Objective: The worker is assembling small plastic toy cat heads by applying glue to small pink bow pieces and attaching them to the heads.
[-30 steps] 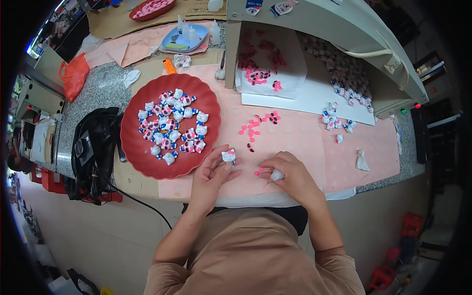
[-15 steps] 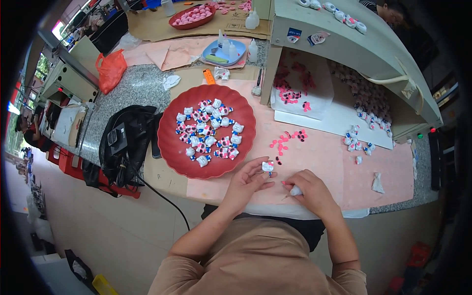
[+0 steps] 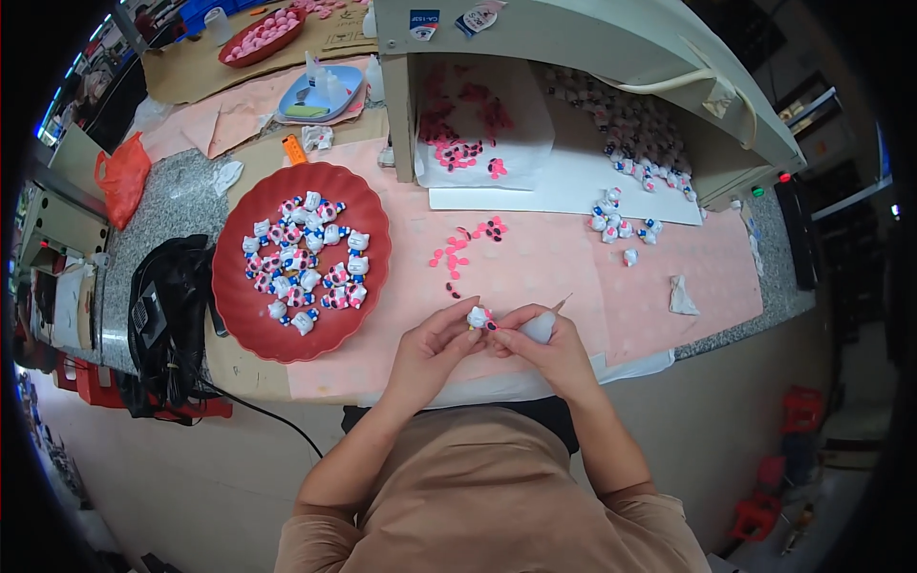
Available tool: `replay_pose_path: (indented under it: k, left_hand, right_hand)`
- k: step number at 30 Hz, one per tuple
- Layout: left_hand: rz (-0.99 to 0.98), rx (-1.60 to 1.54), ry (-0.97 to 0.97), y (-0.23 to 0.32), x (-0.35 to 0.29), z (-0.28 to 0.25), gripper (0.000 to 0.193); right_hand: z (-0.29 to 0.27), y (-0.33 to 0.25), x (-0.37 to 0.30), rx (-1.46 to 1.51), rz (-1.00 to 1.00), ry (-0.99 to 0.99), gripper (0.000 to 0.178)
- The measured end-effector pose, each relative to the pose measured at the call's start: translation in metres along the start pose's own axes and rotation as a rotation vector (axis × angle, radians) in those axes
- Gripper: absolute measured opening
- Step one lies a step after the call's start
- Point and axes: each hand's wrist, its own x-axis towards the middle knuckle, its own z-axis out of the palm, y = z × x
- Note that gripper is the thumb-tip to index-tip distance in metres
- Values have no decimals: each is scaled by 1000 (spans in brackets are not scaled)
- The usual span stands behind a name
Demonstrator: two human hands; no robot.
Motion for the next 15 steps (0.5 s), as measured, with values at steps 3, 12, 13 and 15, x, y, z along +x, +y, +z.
replay_pose_path:
  k: [3,12,13,15]
  left_hand:
    - [42,40,-9,-8,0,0,43]
    - [96,270,-35,-4,-2,0,40]
    - [94,270,-36,-4,-2,-1,40]
    - [64,282,-60,-3,-2,-2,42]
  right_hand:
    - [-1,7,-1,15,-4,1,13]
    - [-4,6,3,-10,60,-6,16]
    - [-5,5,4,-9,61,-5,16]
    - [-6,1,5,-43,70,-16,20]
